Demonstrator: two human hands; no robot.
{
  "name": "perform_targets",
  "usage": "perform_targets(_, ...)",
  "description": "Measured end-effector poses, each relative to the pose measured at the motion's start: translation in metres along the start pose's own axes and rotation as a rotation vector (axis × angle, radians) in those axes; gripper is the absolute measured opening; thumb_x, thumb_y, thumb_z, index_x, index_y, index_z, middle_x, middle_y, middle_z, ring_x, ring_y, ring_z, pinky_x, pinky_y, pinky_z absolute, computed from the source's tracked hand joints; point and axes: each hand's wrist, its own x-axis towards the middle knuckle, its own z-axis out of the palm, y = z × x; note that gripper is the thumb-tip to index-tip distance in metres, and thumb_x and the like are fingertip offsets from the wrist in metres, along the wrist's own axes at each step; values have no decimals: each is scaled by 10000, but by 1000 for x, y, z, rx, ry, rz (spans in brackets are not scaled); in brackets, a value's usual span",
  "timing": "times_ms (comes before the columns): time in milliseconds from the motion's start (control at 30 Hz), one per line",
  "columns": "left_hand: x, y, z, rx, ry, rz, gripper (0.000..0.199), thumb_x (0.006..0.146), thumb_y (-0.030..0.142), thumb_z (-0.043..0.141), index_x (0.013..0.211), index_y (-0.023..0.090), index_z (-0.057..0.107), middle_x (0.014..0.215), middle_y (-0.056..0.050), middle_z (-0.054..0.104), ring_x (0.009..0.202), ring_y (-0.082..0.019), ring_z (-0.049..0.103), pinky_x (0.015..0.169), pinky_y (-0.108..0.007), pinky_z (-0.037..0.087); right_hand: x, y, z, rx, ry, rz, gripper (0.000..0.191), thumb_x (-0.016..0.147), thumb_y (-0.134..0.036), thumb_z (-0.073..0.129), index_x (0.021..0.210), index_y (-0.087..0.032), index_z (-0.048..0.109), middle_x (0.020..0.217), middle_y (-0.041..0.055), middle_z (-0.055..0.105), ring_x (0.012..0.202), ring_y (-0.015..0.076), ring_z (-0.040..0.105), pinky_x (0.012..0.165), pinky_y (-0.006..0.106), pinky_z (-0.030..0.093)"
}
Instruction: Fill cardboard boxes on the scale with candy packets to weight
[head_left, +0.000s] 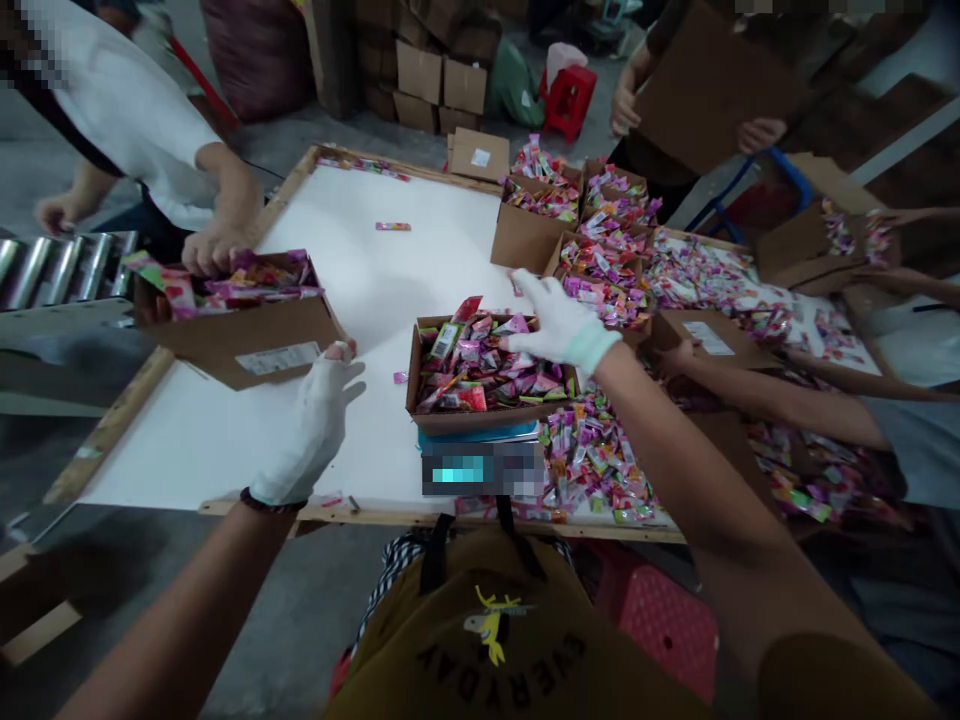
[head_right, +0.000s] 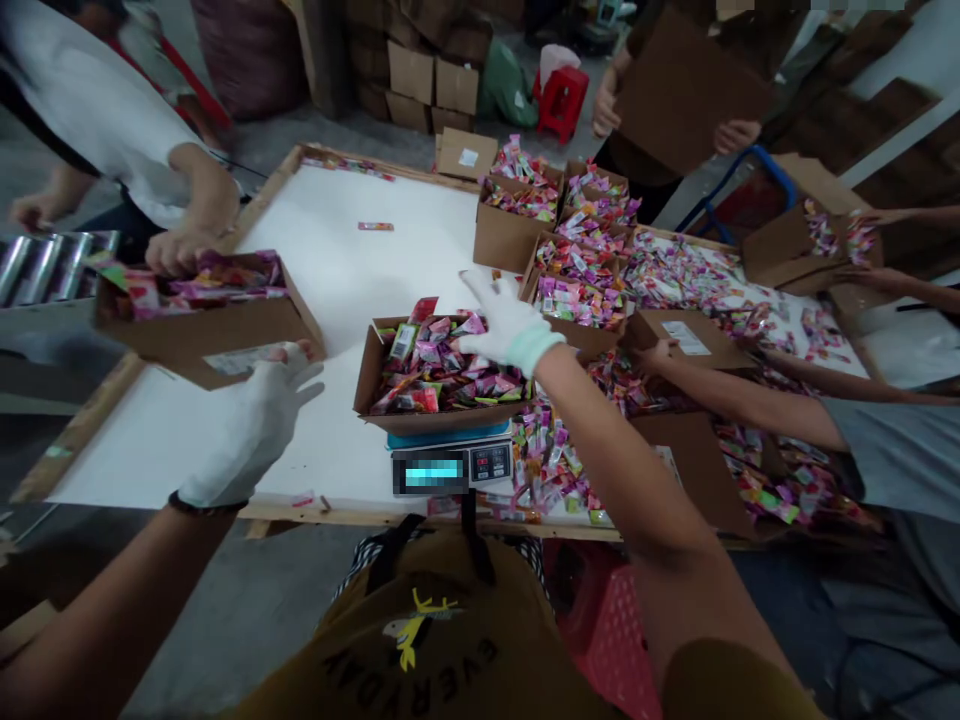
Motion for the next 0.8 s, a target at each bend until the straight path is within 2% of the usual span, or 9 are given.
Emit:
perform_targets(100,-9,-1,-1,21,39,-46,609,848,720,646,1204,227,670,1569,-146,563,1370,-370,584,1147,-553,462,25,-32,27,-20,-88,-119,641,895,-303,773,1503,-178,615,1396,126,620,1146,251,688,1062,381,533)
perform_targets(200,-15,-8,-14,86,34,-64,593,884,680,608,1263,229,677,1598,-143,546,1380,-377,585,1146,-568,465,30,-39,44,27,-67,-201,261,931,-130,676,1168,-149,785,1244,80,701,1051,198,694,1021,323,546)
perform_targets(333,-18,-17,-30,116,53,-74,582,907,638,591,1285,203,666,1609,-160,535,1402,-396,565,1157,-604,443,17,-18,38,133,45,-222,204,904,-57,606,930,-163,779,1121,72,746,1059,192,700,1023,333,563)
perform_targets(433,-17,-19,-27,115,14,-80,595,918,659,576,1287,201,665,1597,-165,546,1395,-390,571,1152,-602,445,-5,2,13,420,172,-129,177,888,-147,581,936,-187,747,970,42,759,806,161,731,775,313,639)
perform_targets(500,-16,-16,-17,108,-50,-76,593,922,672,577,1284,211,669,1592,-158,552,1379,-377,583,1142,-584,456,-28,13,-13,606,248,-50,142,868,-237,626,950,-204,736,784,3,728,602,151,689,586,297,620)
perform_targets(567,-14,-12,-5,91,-100,-68,594,915,677,591,1282,217,671,1589,-151,555,1361,-365,595,1134,-566,463,-58,26,-43,676,342,22,123,839,-313,719,932,-238,747,685,-16,698,541,162,668,541,312,615)
perform_targets(667,-10,-4,9,74,-111,-52,614,892,683,610,1273,205,664,1565,-161,572,1327,-353,616,1127,-551,467,-113,56,-89,677,474,181,181,779,-415,866,898,-312,778,677,6,702,542,184,665,550,355,618)
perform_targets(733,-5,-1,11,64,-93,-51,620,874,690,616,1246,196,658,1551,-169,581,1321,-353,621,1129,-553,463,-146,84,-111,619,440,327,263,744,-493,911,900,-326,782,694,46,707,540,192,658,546,370,600)
perform_targets(800,1,-1,8,47,-58,-68,606,849,690,631,1199,196,656,1544,-167,586,1322,-360,620,1139,-570,451,-170,110,-120,544,308,490,432,659,-557,953,965,-310,775,808,103,745,564,206,665,526,380,574)
